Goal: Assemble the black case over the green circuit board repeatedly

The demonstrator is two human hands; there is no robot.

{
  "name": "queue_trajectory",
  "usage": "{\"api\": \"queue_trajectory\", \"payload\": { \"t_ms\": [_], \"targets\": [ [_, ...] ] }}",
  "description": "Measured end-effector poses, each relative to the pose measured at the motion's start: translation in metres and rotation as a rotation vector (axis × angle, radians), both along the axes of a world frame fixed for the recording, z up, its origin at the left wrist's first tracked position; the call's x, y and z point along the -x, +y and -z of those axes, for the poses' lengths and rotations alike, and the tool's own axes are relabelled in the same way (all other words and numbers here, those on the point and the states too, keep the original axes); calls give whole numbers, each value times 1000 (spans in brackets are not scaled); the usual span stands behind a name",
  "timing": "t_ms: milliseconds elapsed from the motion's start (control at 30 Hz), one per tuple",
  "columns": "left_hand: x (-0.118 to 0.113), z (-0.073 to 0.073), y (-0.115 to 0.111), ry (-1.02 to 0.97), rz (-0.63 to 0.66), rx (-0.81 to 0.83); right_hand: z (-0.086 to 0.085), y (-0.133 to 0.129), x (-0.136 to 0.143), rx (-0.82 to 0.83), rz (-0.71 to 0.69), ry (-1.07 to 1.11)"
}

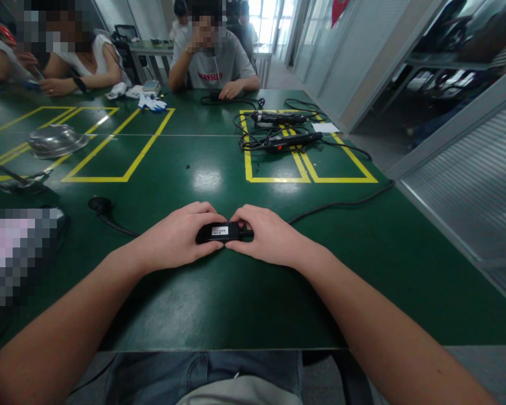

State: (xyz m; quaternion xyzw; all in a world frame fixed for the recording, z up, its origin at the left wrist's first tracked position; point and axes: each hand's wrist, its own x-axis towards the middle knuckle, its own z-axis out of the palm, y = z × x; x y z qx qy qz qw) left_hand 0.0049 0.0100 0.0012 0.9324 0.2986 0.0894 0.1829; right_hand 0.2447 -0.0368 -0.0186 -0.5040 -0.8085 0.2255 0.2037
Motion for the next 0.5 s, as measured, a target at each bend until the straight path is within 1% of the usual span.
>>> {"api": "queue_trajectory", "payload": {
  "t_ms": [500],
  "targets": [
    [-1, 1, -1, 9, -2, -10, 3, 0, 0, -30, -9, -1]
  ]
}}
